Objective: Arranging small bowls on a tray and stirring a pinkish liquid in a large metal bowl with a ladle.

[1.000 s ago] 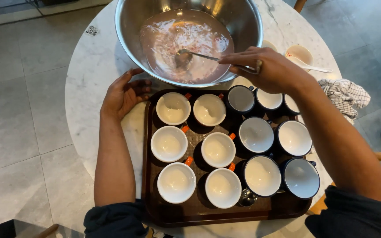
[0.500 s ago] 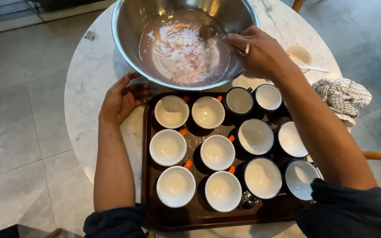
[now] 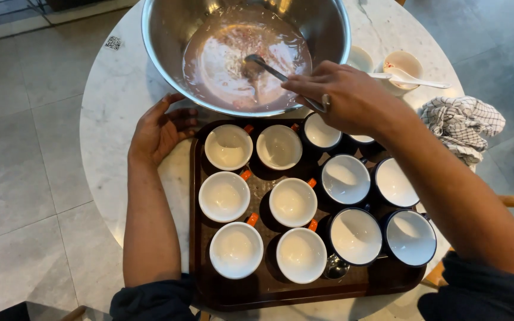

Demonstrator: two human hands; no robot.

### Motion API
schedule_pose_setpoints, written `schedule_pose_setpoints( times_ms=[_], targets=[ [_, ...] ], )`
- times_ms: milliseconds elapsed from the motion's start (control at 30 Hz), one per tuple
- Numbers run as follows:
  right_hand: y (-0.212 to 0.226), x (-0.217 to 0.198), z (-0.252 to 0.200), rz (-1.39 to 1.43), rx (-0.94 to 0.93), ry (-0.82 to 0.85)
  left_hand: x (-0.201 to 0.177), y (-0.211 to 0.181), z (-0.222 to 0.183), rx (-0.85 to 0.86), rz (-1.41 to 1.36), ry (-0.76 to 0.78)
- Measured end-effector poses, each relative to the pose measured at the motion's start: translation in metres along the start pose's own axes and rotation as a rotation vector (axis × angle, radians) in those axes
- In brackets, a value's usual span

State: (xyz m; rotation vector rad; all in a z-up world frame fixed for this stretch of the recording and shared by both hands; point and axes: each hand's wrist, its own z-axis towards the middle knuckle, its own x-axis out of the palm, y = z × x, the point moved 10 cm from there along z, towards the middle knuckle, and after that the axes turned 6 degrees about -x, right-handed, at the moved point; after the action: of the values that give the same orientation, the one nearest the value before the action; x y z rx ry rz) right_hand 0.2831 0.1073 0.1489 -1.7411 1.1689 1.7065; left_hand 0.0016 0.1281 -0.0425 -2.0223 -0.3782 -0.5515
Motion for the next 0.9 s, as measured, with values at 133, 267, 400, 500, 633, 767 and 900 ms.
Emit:
schedule_pose_setpoints(
  times_ms=[133, 267, 400, 500, 633, 767, 900],
  targets=[
    [-0.008, -0.009, -0.025, -0.079, 0.019, 0.034, -0.001, 0.000, 0.001, 0.010, 0.000, 0.009],
    [-0.027, -0.018, -0.034, -0.078, 0.066, -0.020, -0.003, 0.002, 0.005, 0.007, -0.012, 0.026],
    [-0.054, -0.012, -0.019, -0.095, 0.063, -0.082, -0.002, 0.000, 0.006, 0.014, -0.008, 0.038],
    [-0.067, -0.008, 0.003, -0.077, 0.017, -0.140, -0.001, 0.001, 0.003, 0.005, -0.007, 0.026],
    [-0.075, -0.005, 0.038, 0.037, -0.021, -0.238, -0.001, 0.000, 0.003, 0.016, 0.005, 0.042],
    [-0.059, 0.003, 0.061, 0.135, 0.046, -0.196, -0.003, 0.003, 0.006, 0.010, -0.011, 0.062],
    [-0.041, 0.012, 0.064, 0.060, -0.038, -0.178, -0.002, 0.002, 0.005, 0.003, -0.010, 0.050]
  ],
)
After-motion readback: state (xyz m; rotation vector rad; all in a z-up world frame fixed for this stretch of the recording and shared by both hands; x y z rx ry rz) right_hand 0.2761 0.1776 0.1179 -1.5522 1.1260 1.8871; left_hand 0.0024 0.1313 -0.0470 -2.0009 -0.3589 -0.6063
